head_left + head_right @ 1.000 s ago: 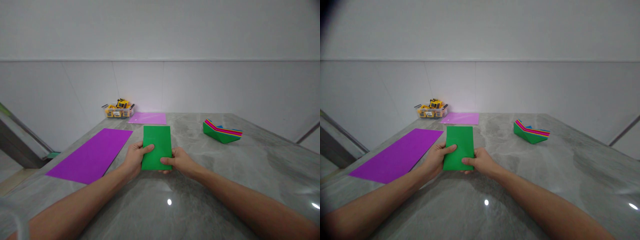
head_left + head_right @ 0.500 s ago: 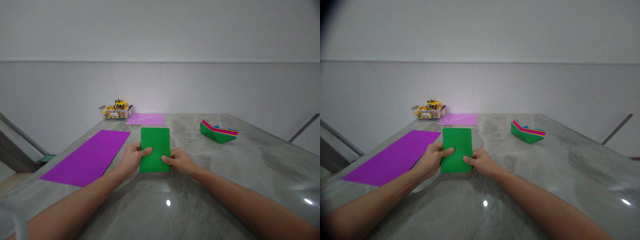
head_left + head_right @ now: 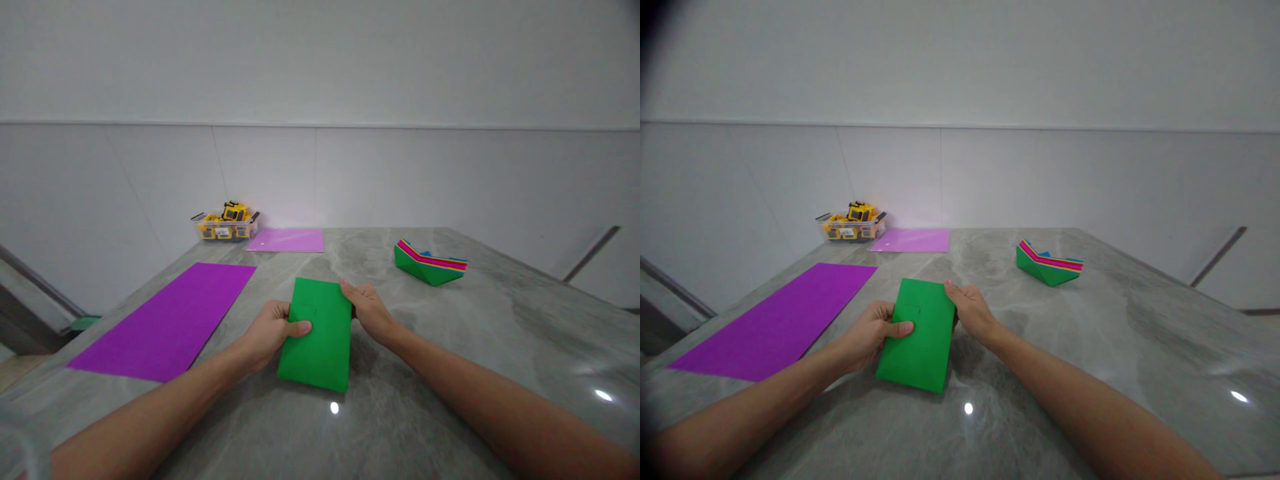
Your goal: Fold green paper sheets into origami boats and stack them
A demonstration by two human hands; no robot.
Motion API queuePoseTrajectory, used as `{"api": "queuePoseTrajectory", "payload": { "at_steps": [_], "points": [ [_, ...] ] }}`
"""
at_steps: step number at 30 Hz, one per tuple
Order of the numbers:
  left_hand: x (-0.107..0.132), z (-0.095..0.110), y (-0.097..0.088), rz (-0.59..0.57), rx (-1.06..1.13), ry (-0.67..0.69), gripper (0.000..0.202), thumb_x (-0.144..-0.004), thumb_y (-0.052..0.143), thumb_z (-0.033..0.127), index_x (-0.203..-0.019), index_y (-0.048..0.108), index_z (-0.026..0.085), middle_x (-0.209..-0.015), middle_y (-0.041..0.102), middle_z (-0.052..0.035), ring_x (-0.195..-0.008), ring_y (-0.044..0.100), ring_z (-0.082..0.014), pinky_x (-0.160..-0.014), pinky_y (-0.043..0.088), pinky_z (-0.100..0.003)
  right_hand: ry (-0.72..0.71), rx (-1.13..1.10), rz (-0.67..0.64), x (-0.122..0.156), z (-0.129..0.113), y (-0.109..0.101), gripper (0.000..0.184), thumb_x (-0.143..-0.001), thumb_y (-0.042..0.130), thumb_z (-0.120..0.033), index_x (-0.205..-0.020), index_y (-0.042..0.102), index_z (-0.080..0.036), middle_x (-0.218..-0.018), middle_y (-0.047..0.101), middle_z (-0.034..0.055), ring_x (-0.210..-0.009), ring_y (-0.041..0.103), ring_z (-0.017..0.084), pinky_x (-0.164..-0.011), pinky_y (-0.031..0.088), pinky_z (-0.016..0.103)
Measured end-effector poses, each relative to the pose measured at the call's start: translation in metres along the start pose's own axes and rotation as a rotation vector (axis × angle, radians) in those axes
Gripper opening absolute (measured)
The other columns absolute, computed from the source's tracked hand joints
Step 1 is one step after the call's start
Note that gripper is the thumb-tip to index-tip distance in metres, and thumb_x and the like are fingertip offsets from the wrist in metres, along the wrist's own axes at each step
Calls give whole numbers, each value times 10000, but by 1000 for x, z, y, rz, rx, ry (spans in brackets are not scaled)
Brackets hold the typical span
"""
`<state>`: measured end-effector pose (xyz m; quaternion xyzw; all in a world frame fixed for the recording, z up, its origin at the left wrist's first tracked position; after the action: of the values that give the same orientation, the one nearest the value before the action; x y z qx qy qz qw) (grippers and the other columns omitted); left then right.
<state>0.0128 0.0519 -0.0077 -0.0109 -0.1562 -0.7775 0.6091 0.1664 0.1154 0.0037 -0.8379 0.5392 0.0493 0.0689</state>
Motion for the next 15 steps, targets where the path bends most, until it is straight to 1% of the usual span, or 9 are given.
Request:
{"api": "queuePoseTrajectory", "payload": {
  "at_steps": [3,4,6,8,9,10,11,13,15],
  "points": [
    [-1,2,-4,51,52,15,327,-538,878,279,-773,737,100,-727,747,-114,-617,699,-255,-626,558,-370,11,2,-24,3,3,6,686,-745,472,-801,-404,476,-205,-363,486,4,-335,451,115,-346,367,237],
    [-2,3,-7,82,81,32,331,-532,878,279,-769,732,100,-719,747,-113,-607,697,-253,-620,559,-370,24,7,-55,5,4,11,685,-737,478,-805,-422,505,-197,-379,512,14,-341,474,121,-346,377,236],
    [-2,9,-15,160,122,78,343,-521,878,278,-770,722,101,-699,744,-104,-581,691,-248,-592,558,-366,65,31,-177,11,7,24,690,-736,486,-802,-455,552,-175,-410,557,38,-357,517,132,-349,395,232],
    [-2,14,-22,234,127,119,346,-518,876,276,-772,713,107,-674,741,-89,-548,680,-240,-549,552,-354,127,64,-387,20,11,43,708,-784,430,-784,-485,577,-158,-453,601,61,-382,550,130,-368,417,220],
    [-2,16,-26,260,125,137,343,-519,874,274,-773,710,111,-662,739,-80,-532,674,-235,-530,548,-347,150,71,-468,25,13,51,702,-796,421,-771,-517,594,-151,-484,624,66,-396,563,124,-378,423,210],
    [-1,18,-28,277,125,152,340,-522,871,275,-775,707,117,-656,738,-71,-522,669,-231,-515,544,-340,172,78,-538,30,14,57,693,-805,414,-762,-545,604,-147,-505,639,65,-402,567,116,-381,422,198],
    [-1,20,-30,288,127,168,338,-526,869,278,-780,705,124,-657,739,-63,-521,668,-228,-508,544,-336,186,84,-575,33,15,61,679,-807,417,-753,-565,607,-147,-511,643,58,-396,560,107,-375,413,187],
    [0,21,-31,298,134,185,343,-532,867,285,-793,704,133,-669,743,-55,-527,669,-228,-504,545,-335,199,114,-590,35,14,63,653,-815,420,-733,-570,595,-153,-482,625,36,-358,520,85,-350,380,167],
    [0,20,-30,284,144,175,356,-536,868,296,-810,704,138,-690,748,-56,-543,673,-233,-508,550,-341,192,156,-537,35,12,58,634,-830,418,-707,-539,566,-164,-421,576,9,-308,455,64,-324,344,155]
  ]
}}
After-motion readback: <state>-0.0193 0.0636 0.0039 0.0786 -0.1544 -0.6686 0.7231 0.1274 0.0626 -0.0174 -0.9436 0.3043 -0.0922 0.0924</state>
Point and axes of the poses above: each hand's wrist, its own x-axis away from the middle knuckle, its own y-axis out of the palm, z = x × y, the point moved 6 cm from there along -x, towards the middle knuckle
